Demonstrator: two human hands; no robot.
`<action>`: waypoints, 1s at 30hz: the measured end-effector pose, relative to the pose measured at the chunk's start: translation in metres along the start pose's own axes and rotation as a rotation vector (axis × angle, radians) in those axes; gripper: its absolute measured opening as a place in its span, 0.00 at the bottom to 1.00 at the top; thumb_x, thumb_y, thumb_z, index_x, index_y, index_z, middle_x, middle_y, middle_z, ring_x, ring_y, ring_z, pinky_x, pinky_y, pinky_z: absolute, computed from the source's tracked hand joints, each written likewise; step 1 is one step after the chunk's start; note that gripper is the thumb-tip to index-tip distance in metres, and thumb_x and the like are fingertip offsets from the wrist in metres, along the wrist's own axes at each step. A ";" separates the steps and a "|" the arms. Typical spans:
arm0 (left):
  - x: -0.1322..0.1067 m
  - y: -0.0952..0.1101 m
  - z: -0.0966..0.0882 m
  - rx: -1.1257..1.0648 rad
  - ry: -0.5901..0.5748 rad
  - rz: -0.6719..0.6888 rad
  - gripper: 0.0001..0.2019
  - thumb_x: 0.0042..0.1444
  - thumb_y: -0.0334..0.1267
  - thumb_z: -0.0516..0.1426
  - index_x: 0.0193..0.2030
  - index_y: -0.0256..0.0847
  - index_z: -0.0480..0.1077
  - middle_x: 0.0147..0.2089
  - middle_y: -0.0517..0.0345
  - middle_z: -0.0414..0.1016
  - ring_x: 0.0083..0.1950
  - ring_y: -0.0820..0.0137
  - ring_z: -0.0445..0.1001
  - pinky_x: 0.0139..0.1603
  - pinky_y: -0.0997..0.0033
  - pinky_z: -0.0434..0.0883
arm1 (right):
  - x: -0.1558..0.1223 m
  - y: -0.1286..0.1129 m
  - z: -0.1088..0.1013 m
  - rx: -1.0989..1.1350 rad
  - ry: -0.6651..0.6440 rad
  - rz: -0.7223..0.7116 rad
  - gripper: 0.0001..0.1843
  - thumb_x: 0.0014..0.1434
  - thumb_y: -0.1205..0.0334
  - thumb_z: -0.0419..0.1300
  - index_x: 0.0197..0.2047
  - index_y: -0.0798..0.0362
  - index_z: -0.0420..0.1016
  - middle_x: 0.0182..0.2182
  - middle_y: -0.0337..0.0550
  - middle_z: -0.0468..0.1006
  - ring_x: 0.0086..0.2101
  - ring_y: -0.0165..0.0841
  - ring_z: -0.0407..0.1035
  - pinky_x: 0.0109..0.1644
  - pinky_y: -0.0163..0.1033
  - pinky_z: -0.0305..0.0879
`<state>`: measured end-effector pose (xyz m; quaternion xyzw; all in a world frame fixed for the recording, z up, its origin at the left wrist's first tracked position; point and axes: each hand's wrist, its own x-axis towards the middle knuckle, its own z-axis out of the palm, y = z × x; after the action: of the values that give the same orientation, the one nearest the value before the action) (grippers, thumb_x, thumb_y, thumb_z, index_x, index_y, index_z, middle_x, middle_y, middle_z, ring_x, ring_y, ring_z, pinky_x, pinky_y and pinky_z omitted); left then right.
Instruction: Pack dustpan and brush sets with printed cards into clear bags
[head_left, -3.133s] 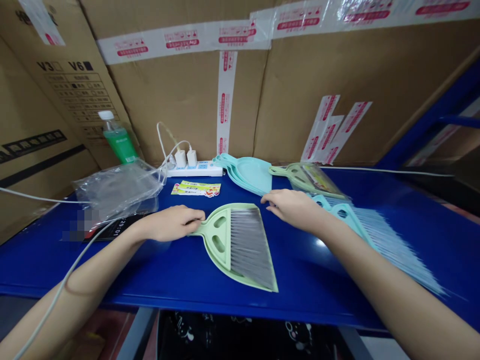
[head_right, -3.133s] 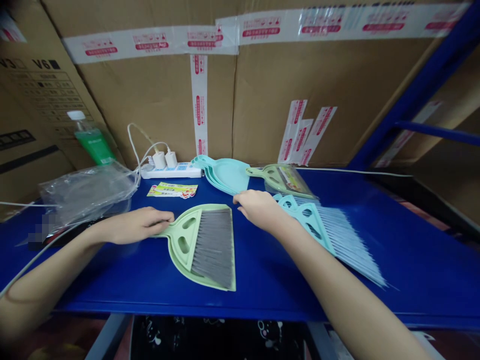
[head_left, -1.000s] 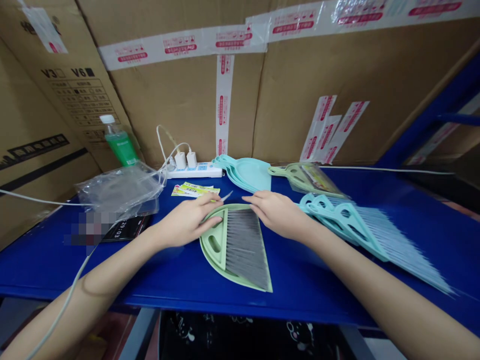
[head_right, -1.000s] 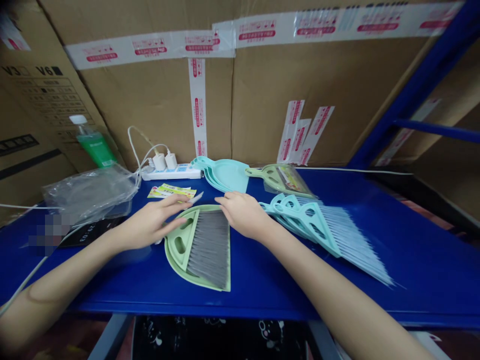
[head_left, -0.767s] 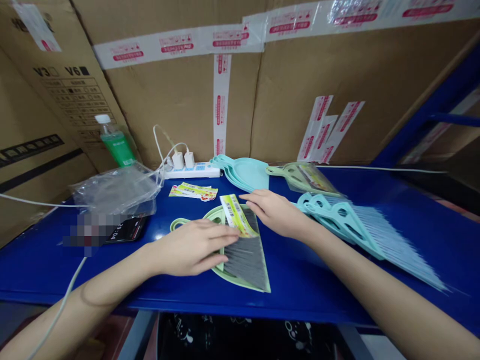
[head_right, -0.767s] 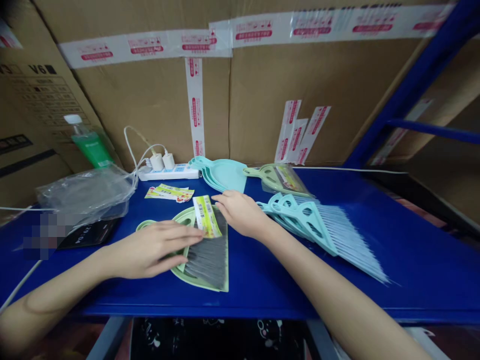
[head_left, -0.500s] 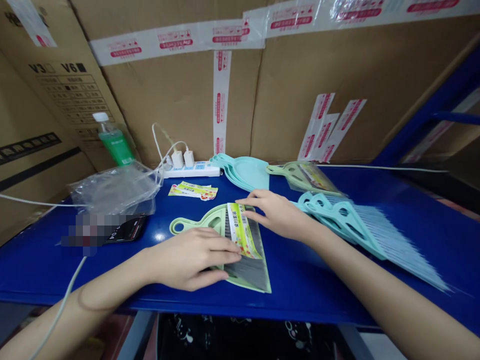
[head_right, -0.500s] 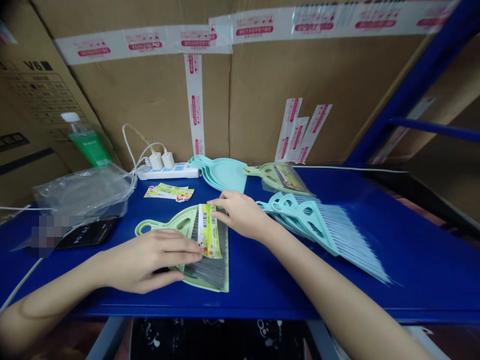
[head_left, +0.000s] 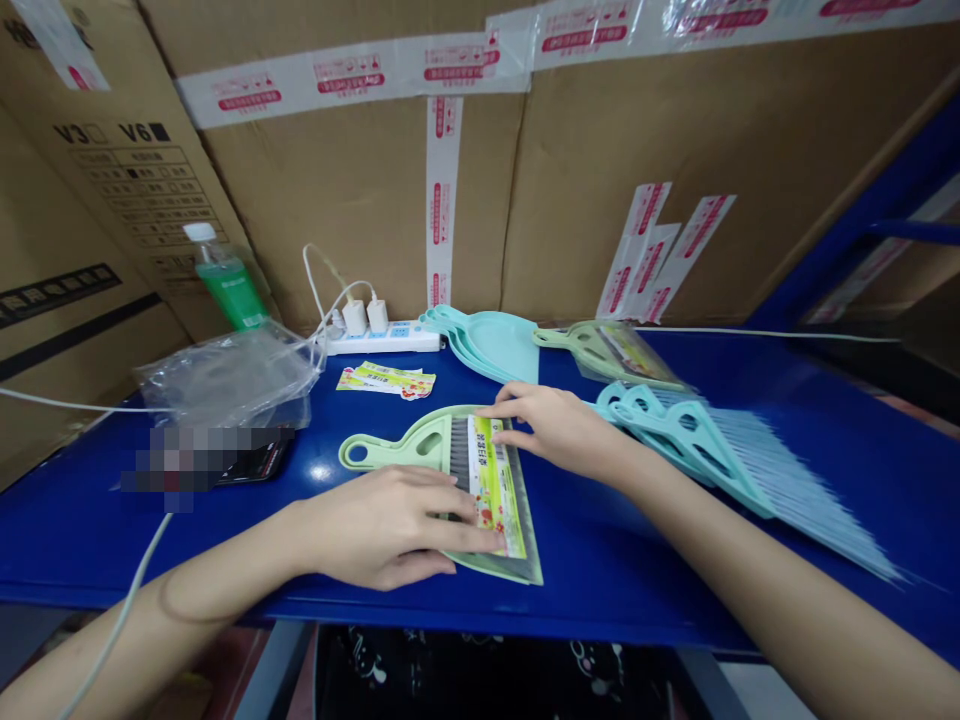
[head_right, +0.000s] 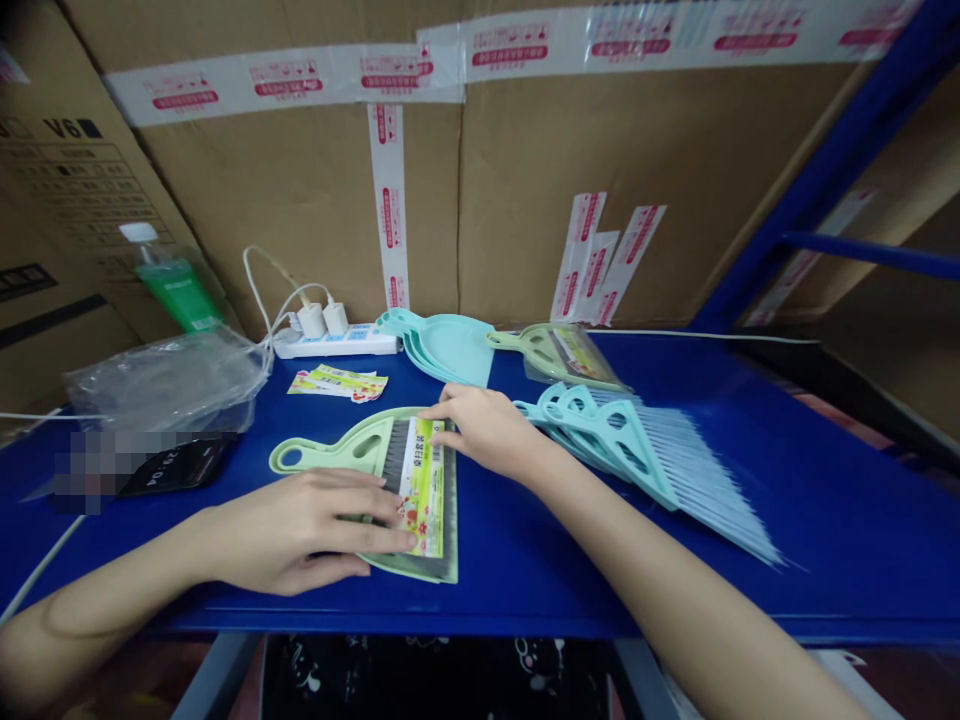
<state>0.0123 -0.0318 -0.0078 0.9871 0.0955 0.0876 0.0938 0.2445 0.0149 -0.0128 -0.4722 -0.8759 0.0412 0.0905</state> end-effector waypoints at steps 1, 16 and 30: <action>0.000 0.000 0.000 0.013 -0.004 0.000 0.19 0.62 0.34 0.53 0.60 0.42 0.64 0.52 0.52 0.74 0.53 0.66 0.73 0.58 0.63 0.69 | 0.000 0.000 0.000 0.000 -0.007 0.005 0.17 0.57 0.62 0.62 0.51 0.45 0.76 0.42 0.45 0.76 0.38 0.38 0.72 0.38 0.40 0.66; 0.003 0.000 0.006 0.127 0.034 0.027 0.12 0.63 0.36 0.53 0.51 0.39 0.70 0.48 0.53 0.75 0.53 0.65 0.71 0.56 0.64 0.68 | -0.001 0.000 -0.002 0.003 -0.041 -0.010 0.16 0.60 0.57 0.59 0.51 0.48 0.75 0.42 0.46 0.76 0.41 0.40 0.72 0.41 0.41 0.67; 0.005 0.000 0.012 0.300 0.105 0.018 0.11 0.64 0.39 0.53 0.50 0.42 0.70 0.47 0.58 0.77 0.44 0.67 0.70 0.44 0.67 0.68 | 0.003 0.006 0.006 0.022 0.078 -0.078 0.12 0.60 0.62 0.58 0.48 0.53 0.73 0.45 0.50 0.76 0.46 0.43 0.69 0.50 0.49 0.66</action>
<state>0.0196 -0.0331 -0.0188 0.9849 0.1034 0.1247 -0.0607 0.2466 0.0205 -0.0192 -0.4378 -0.8890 0.0286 0.1313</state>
